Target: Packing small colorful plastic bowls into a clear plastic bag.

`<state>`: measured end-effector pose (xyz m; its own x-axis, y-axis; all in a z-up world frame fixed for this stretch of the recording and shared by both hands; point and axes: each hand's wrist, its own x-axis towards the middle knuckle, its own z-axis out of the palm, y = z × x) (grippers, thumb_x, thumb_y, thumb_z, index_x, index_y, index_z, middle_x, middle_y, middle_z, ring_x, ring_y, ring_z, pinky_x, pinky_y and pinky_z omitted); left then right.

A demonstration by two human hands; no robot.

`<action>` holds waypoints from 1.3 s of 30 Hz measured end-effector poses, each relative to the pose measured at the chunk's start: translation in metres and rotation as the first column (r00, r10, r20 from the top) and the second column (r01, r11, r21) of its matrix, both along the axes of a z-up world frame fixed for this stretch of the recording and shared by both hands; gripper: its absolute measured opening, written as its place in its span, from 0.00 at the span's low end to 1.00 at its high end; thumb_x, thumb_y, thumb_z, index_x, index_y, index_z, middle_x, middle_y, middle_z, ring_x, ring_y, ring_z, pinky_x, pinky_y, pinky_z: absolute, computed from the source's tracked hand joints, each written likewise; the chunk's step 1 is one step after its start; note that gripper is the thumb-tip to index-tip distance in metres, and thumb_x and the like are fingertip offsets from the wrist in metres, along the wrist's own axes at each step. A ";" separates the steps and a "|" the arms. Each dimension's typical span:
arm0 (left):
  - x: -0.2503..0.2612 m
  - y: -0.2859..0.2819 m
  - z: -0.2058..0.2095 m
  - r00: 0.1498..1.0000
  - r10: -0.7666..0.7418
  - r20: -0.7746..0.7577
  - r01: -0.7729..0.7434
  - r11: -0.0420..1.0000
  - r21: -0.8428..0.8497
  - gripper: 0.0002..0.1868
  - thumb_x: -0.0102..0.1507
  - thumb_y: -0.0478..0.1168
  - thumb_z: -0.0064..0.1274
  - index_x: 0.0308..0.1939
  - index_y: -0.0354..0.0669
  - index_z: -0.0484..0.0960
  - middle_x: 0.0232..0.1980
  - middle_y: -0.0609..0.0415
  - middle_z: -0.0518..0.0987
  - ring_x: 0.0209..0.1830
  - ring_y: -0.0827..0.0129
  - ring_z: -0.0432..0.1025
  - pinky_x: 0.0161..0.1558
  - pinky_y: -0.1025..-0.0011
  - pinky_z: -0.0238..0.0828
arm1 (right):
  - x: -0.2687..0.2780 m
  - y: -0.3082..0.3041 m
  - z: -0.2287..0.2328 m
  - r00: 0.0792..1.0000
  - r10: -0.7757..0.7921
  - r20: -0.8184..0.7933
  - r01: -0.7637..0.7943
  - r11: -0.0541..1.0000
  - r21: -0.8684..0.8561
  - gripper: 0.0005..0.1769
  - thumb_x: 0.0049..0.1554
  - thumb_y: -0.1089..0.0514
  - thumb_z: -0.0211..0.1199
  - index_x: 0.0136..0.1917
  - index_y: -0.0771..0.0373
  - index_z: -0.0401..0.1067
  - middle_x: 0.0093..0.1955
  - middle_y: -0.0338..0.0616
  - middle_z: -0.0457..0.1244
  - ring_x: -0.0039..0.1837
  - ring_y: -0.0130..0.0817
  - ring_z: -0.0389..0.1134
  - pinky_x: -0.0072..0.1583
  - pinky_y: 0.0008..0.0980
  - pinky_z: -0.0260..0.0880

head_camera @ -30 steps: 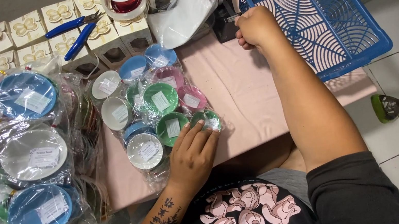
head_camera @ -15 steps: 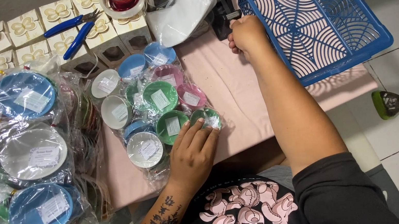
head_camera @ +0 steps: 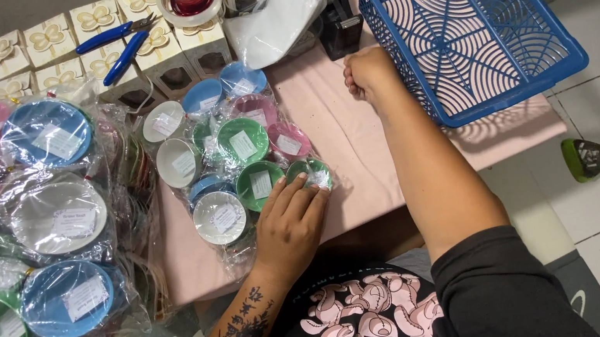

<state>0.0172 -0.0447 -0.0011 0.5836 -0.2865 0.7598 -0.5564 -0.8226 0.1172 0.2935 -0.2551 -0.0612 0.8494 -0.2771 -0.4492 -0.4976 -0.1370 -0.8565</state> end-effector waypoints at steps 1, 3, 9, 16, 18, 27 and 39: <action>0.000 0.000 -0.001 1.000 0.008 0.001 -0.008 1.000 0.002 0.04 0.68 0.41 0.59 0.44 0.49 0.88 0.40 0.56 0.83 0.53 0.62 0.82 0.66 0.59 0.74 | -0.011 0.005 0.011 1.000 0.008 0.001 -0.008 1.000 0.002 0.10 0.63 0.58 0.53 0.45 0.62 0.73 0.24 0.29 0.56 0.24 0.17 0.60 0.26 0.18 0.69; 0.000 -0.001 -0.005 1.000 0.013 -0.013 -0.013 1.000 0.006 0.04 0.69 0.42 0.59 0.44 0.50 0.88 0.40 0.57 0.83 0.53 0.62 0.82 0.66 0.58 0.74 | -0.034 0.014 0.030 0.995 0.011 0.095 -0.010 1.000 -0.006 0.09 0.63 0.58 0.56 0.52 0.63 0.74 0.26 0.33 0.59 0.25 0.17 0.62 0.25 0.19 0.70; -0.001 -0.001 -0.003 0.999 0.001 -0.039 -0.001 1.000 -0.012 0.04 0.69 0.42 0.60 0.44 0.49 0.88 0.40 0.56 0.83 0.53 0.61 0.82 0.66 0.58 0.74 | -0.085 0.017 0.062 0.873 0.318 0.369 -0.272 0.947 -0.172 0.08 0.63 0.59 0.64 0.55 0.60 0.78 0.28 0.37 0.59 0.30 0.20 0.60 0.32 0.19 0.63; 0.000 0.001 -0.004 0.998 -0.013 -0.056 0.012 1.000 -0.021 0.05 0.68 0.42 0.61 0.45 0.49 0.89 0.41 0.55 0.84 0.54 0.60 0.82 0.66 0.58 0.73 | -0.142 0.001 0.123 0.575 0.731 0.368 -0.552 0.679 -0.485 0.06 0.61 0.62 0.68 0.53 0.58 0.79 0.44 0.43 0.72 0.51 0.36 0.75 0.54 0.34 0.76; 0.000 0.002 -0.004 0.998 -0.033 -0.062 0.032 0.999 -0.021 0.06 0.69 0.42 0.59 0.47 0.48 0.89 0.43 0.53 0.84 0.56 0.58 0.81 0.67 0.56 0.72 | -0.156 0.006 0.153 0.348 0.880 0.322 -0.641 0.475 -0.603 0.10 0.59 0.69 0.64 0.52 0.62 0.81 0.41 0.52 0.72 0.47 0.46 0.76 0.52 0.41 0.78; -0.002 0.003 -0.005 0.997 -0.021 -0.070 0.020 1.000 -0.015 0.06 0.69 0.42 0.57 0.47 0.49 0.88 0.44 0.54 0.84 0.57 0.60 0.81 0.69 0.58 0.71 | -0.178 0.017 0.175 -0.085 0.982 -0.167 -0.489 -0.187 -0.852 0.06 0.58 0.63 0.64 0.50 0.60 0.77 0.43 0.48 0.73 0.50 0.49 0.76 0.54 0.45 0.78; -0.002 0.004 0.004 0.998 -0.004 -0.059 0.004 1.000 -0.009 0.05 0.69 0.40 0.58 0.45 0.49 0.87 0.43 0.56 0.83 0.56 0.62 0.80 0.68 0.59 0.72 | -0.175 0.042 0.173 -0.158 0.903 -0.401 -0.168 -0.424 -0.890 0.06 0.53 0.58 0.71 0.39 0.45 0.77 0.36 0.28 0.71 0.46 0.30 0.73 0.49 0.31 0.72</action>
